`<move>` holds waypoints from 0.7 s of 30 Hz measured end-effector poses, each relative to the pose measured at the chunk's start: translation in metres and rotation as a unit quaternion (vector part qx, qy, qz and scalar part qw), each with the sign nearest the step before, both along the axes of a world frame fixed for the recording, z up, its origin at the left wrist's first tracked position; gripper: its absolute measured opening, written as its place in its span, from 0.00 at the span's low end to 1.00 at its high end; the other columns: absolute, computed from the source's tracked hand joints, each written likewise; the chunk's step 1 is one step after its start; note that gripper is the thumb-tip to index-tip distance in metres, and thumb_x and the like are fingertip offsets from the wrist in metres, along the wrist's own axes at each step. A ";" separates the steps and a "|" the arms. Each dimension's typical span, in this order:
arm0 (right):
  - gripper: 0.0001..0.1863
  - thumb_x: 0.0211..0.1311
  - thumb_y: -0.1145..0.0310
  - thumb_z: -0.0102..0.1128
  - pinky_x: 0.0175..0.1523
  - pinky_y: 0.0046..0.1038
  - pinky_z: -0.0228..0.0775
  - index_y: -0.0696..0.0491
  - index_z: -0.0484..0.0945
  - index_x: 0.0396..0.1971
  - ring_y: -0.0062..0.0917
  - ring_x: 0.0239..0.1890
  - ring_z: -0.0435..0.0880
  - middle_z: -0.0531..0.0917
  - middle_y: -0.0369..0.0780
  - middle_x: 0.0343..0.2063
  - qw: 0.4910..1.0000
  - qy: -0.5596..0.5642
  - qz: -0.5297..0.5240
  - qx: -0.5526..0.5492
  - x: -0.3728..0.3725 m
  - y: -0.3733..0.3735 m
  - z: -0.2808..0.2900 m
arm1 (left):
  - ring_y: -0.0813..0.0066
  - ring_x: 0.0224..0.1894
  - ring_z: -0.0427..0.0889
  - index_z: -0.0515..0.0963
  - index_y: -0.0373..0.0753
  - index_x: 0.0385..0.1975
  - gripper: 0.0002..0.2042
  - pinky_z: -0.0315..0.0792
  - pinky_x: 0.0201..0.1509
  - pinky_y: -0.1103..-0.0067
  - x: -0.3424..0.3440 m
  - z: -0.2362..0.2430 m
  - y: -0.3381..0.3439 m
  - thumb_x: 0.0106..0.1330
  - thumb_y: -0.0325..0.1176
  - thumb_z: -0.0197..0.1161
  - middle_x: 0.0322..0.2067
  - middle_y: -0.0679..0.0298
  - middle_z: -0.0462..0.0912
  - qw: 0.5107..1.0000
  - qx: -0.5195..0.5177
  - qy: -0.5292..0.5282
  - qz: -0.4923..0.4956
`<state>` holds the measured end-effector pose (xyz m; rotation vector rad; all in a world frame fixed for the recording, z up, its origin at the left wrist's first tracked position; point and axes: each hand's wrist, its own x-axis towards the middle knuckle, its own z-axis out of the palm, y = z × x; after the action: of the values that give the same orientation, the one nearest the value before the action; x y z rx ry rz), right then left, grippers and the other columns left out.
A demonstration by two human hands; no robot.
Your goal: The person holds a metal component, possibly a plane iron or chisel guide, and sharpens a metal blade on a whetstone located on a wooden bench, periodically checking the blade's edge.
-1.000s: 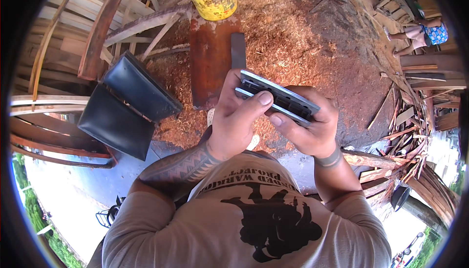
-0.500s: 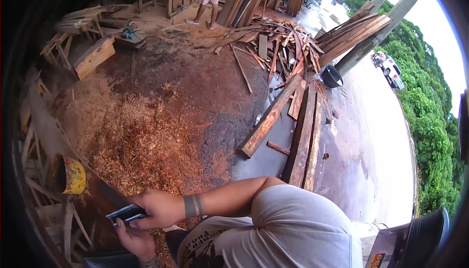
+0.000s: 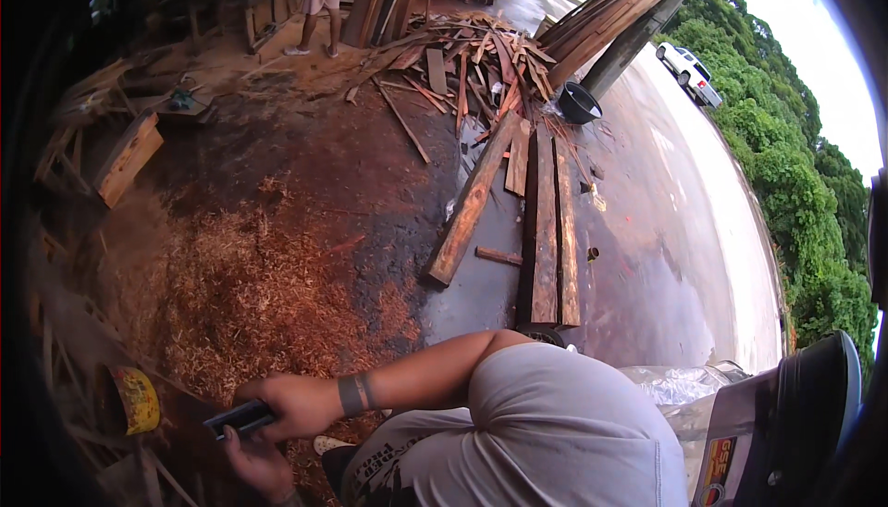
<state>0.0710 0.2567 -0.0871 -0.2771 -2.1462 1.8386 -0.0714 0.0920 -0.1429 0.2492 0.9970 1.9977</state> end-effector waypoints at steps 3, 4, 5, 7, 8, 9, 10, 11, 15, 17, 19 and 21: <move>0.27 0.59 0.64 0.77 0.51 0.40 0.82 0.55 0.81 0.58 0.38 0.46 0.91 0.90 0.44 0.41 1.000 -0.005 0.008 -0.029 0.000 -0.001 -0.004 | 0.59 0.68 0.80 0.74 0.32 0.68 0.25 0.71 0.75 0.62 -0.008 -0.013 -0.004 0.85 0.47 0.54 0.62 0.53 0.82 1.000 0.017 0.004 -0.017; 0.27 0.59 0.64 0.77 0.51 0.40 0.82 0.55 0.81 0.58 0.38 0.46 0.91 0.90 0.44 0.41 1.000 -0.005 0.007 -0.028 0.001 -0.002 -0.005 | 0.59 0.68 0.80 0.74 0.32 0.68 0.25 0.71 0.75 0.62 -0.008 -0.014 -0.004 0.85 0.47 0.54 0.62 0.53 0.82 1.000 0.018 0.004 -0.017; 0.26 0.56 0.65 0.77 0.50 0.40 0.82 0.55 0.82 0.55 0.37 0.45 0.92 0.90 0.44 0.40 0.999 0.007 -0.001 -0.037 0.001 -0.003 -0.006 | 0.59 0.68 0.80 0.74 0.32 0.68 0.25 0.71 0.75 0.62 -0.008 -0.014 -0.004 0.85 0.47 0.54 0.62 0.53 0.82 1.000 0.017 -0.003 -0.017; 0.25 0.54 0.65 0.77 0.49 0.39 0.83 0.56 0.83 0.52 0.36 0.44 0.92 0.90 0.44 0.39 0.999 0.020 -0.010 -0.048 0.002 -0.004 -0.005 | 0.59 0.67 0.80 0.74 0.32 0.69 0.25 0.71 0.75 0.62 -0.004 -0.009 -0.002 0.85 0.47 0.55 0.62 0.53 0.83 1.000 0.015 -0.010 -0.017; 0.26 0.54 0.65 0.77 0.49 0.39 0.83 0.56 0.83 0.53 0.36 0.44 0.92 0.90 0.44 0.39 0.999 0.011 -0.004 -0.047 0.003 -0.002 -0.004 | 0.58 0.68 0.80 0.74 0.33 0.69 0.25 0.71 0.74 0.62 -0.002 -0.006 -0.001 0.85 0.47 0.55 0.62 0.53 0.82 1.000 -0.004 0.006 -0.016; 0.26 0.54 0.65 0.77 0.50 0.39 0.83 0.57 0.84 0.54 0.36 0.44 0.92 0.90 0.45 0.39 0.999 0.002 0.003 -0.047 0.003 -0.002 -0.003 | 0.58 0.68 0.80 0.74 0.34 0.69 0.25 0.71 0.74 0.62 -0.002 -0.003 0.000 0.85 0.47 0.55 0.62 0.53 0.82 0.999 -0.024 0.023 -0.014; 0.26 0.54 0.65 0.77 0.50 0.39 0.83 0.57 0.84 0.54 0.36 0.44 0.92 0.90 0.45 0.39 0.999 0.002 0.003 -0.048 0.003 -0.002 -0.004 | 0.58 0.68 0.80 0.74 0.34 0.69 0.25 0.71 0.74 0.62 -0.002 -0.004 0.001 0.85 0.47 0.55 0.62 0.53 0.82 0.999 -0.025 0.023 -0.015; 0.26 0.55 0.65 0.77 0.50 0.39 0.83 0.57 0.84 0.54 0.36 0.44 0.92 0.90 0.44 0.39 0.998 0.005 0.004 -0.055 0.004 -0.002 -0.005 | 0.58 0.68 0.80 0.74 0.34 0.69 0.25 0.71 0.74 0.62 -0.002 -0.005 0.001 0.85 0.47 0.54 0.63 0.53 0.82 0.999 -0.036 0.026 0.000; 0.26 0.55 0.64 0.77 0.50 0.39 0.83 0.58 0.85 0.53 0.37 0.44 0.92 0.91 0.44 0.39 0.998 0.003 0.017 -0.053 0.003 -0.002 -0.003 | 0.59 0.68 0.79 0.73 0.36 0.70 0.24 0.71 0.73 0.61 -0.005 -0.006 -0.002 0.84 0.47 0.54 0.64 0.54 0.81 0.997 -0.052 0.045 0.025; 0.25 0.55 0.64 0.77 0.50 0.39 0.83 0.58 0.85 0.53 0.37 0.44 0.92 0.91 0.44 0.39 0.999 0.009 0.012 -0.052 0.003 -0.004 -0.004 | 0.59 0.68 0.79 0.73 0.36 0.71 0.24 0.71 0.73 0.61 -0.007 -0.012 -0.004 0.84 0.47 0.54 0.64 0.54 0.80 0.998 -0.042 0.046 0.021; 0.25 0.55 0.64 0.77 0.50 0.40 0.83 0.58 0.85 0.52 0.37 0.45 0.92 0.91 0.45 0.39 0.998 0.016 0.007 -0.053 0.004 -0.006 -0.006 | 0.59 0.68 0.79 0.73 0.36 0.71 0.25 0.71 0.73 0.62 -0.007 -0.012 -0.005 0.84 0.46 0.54 0.64 0.54 0.80 0.998 -0.034 0.047 0.016; 0.24 0.55 0.65 0.77 0.50 0.40 0.83 0.58 0.85 0.51 0.38 0.45 0.92 0.91 0.46 0.39 0.998 0.021 0.017 -0.057 0.004 -0.006 -0.008 | 0.59 0.69 0.79 0.73 0.37 0.71 0.25 0.71 0.73 0.62 -0.006 -0.012 -0.007 0.84 0.46 0.54 0.64 0.55 0.80 0.999 -0.024 0.036 0.001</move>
<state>0.0747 0.2504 -0.0949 -0.2264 -2.0326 1.9717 -0.0775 0.0850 -0.1549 0.2949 1.0900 1.9759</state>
